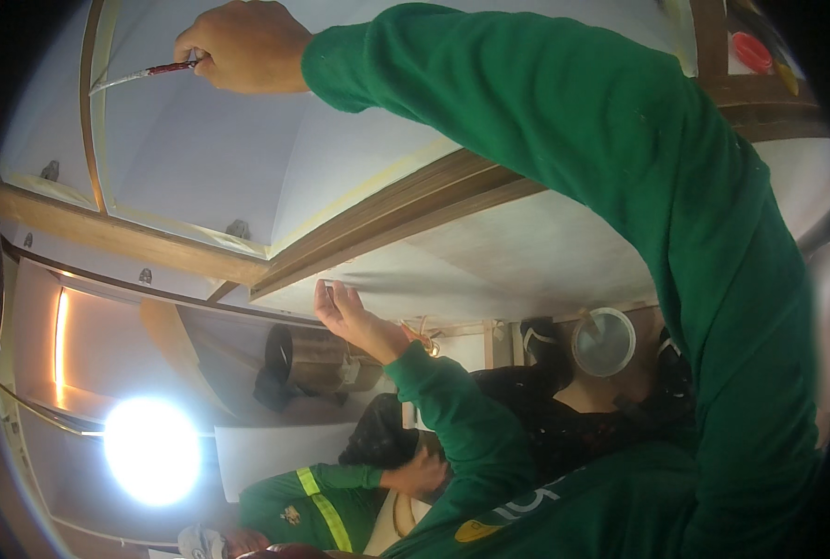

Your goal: The person paints the edges of a wooden ceiling structure using a small brush and a container of white paint. They repeatedly dip the brush into the paint and apply it to the trim while another worker is visible in the background.

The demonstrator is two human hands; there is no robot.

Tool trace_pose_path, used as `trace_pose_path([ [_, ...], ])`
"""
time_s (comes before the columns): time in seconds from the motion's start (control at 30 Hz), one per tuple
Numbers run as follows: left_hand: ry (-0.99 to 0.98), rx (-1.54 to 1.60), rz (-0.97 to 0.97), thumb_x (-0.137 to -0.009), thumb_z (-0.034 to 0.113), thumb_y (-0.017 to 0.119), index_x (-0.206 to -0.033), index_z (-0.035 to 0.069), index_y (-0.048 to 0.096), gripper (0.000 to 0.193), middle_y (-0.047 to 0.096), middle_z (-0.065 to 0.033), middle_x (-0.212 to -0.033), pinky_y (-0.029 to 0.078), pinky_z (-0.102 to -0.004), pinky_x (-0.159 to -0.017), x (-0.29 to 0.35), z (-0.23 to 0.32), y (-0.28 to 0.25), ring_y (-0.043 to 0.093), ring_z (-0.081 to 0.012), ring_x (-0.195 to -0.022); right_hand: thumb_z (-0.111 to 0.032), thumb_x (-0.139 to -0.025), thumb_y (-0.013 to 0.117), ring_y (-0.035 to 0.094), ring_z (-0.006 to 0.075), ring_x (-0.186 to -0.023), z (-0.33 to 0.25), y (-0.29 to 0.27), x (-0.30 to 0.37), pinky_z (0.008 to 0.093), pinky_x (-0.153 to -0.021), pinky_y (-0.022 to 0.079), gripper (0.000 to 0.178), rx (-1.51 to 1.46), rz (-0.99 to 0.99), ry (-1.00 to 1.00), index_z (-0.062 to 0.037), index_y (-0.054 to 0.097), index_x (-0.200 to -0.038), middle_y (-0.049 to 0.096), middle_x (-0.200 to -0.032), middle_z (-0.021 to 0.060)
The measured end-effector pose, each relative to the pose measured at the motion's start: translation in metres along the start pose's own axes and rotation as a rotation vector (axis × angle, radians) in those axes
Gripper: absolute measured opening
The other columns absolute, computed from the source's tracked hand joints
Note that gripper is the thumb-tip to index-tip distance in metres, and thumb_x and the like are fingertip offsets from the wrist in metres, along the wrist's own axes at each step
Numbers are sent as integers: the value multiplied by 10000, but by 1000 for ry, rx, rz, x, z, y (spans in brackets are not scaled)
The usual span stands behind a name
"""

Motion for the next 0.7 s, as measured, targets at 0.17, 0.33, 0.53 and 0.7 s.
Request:
trace_pose_path([
  [0.17, -5, -5, 5, -1051, 155, 631, -1454, -19, 486, 463, 476, -180, -1556, 313, -410, -1244, 1, 1, -1, 407, -266, -1494, -72, -940, 645, 679, 408, -919, 5, 21, -2, 502, -814, 520, 121, -35, -66, 17, 8, 731, -966, 698, -956, 232],
  [0.33, 30, -79, 18, -1041, 284, 612, -1431, 43, 537, 465, 526, -101, -1424, 340, -436, -1217, 0, 3, 0, 490, -209, -1357, -78, -953, 636, 684, 410, -934, -1, 31, -2, 507, -830, 523, 151, -15, -111, -2, 21, 744, -985, 708, -984, 242],
  [0.53, -3, 2, 12, -1049, 177, 636, -1463, -30, 478, 489, 490, -180, -1548, 294, -419, -1252, 2, 5, 1, 413, -266, -1491, -70, -948, 623, 683, 421, -961, 4, 51, -7, 519, -852, 526, 156, -22, -131, -2, 24, 743, -981, 708, -992, 246],
  [0.7, -2, -19, 8, -1050, 178, 637, -1464, -26, 485, 486, 489, -174, -1548, 291, -421, -1253, 3, 7, 1, 407, -262, -1494, -74, -952, 631, 700, 396, -999, 15, 77, -11, 497, -894, 543, 172, 27, -190, -22, 9, 765, -1020, 731, -1030, 239],
])
Point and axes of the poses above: each hand's wrist, its own x-axis away from the middle knuckle, its own y-axis out of the palm, z = x × y, the point moved 7 cm from there along -x, towards the middle knuckle
